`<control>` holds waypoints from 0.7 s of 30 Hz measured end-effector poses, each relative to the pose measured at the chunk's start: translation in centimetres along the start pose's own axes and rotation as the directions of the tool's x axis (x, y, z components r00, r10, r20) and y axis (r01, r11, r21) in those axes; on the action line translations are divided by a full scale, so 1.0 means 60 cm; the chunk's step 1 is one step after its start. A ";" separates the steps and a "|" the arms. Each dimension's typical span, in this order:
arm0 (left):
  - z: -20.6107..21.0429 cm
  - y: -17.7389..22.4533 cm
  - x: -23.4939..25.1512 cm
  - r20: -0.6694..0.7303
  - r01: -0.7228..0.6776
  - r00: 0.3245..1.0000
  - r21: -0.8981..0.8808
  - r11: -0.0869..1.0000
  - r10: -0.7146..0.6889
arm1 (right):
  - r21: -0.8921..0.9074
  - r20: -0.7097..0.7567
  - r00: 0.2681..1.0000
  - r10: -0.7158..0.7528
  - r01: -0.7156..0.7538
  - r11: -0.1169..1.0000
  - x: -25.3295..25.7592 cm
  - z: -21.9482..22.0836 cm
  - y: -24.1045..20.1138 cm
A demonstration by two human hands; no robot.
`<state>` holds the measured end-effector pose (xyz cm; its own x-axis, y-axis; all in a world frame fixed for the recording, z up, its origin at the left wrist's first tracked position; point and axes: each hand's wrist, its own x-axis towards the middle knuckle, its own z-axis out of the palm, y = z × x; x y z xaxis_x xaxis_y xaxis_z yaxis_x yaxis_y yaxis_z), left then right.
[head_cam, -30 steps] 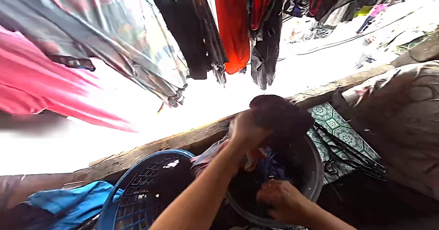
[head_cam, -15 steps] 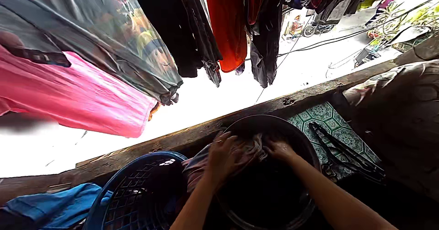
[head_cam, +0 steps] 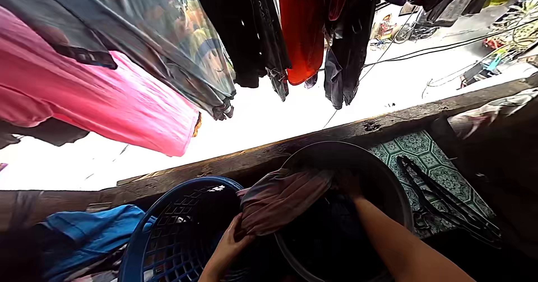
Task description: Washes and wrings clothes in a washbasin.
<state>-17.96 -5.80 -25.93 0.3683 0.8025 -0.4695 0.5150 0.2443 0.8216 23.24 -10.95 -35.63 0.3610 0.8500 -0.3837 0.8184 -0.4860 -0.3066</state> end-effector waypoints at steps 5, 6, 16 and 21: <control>0.010 0.036 -0.008 -0.249 -0.145 0.955 0.084 0.986 0.161 | 0.265 0.277 0.956 0.099 -0.175 0.948 0.001 -0.104 -0.019; 0.013 0.058 -0.021 -0.314 -0.198 0.923 0.113 0.974 0.224 | 0.370 0.235 0.970 0.062 -0.148 0.917 -0.003 -0.110 -0.011; 0.122 0.336 -0.025 0.005 -0.540 0.818 -0.339 0.770 0.576 | 0.480 -0.321 0.917 -0.235 0.371 0.795 -0.194 -0.172 0.007; 0.226 0.356 0.099 0.267 -0.411 0.906 0.371 0.833 0.329 | 0.332 -0.163 0.920 -0.355 0.390 0.859 -0.282 -0.153 -0.003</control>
<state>5.74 -3.20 -15.59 0.7096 0.6619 -0.2415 0.5641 -0.3284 0.7575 21.11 -23.38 -21.06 0.1143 0.9882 -0.1024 0.6953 -0.1532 -0.7022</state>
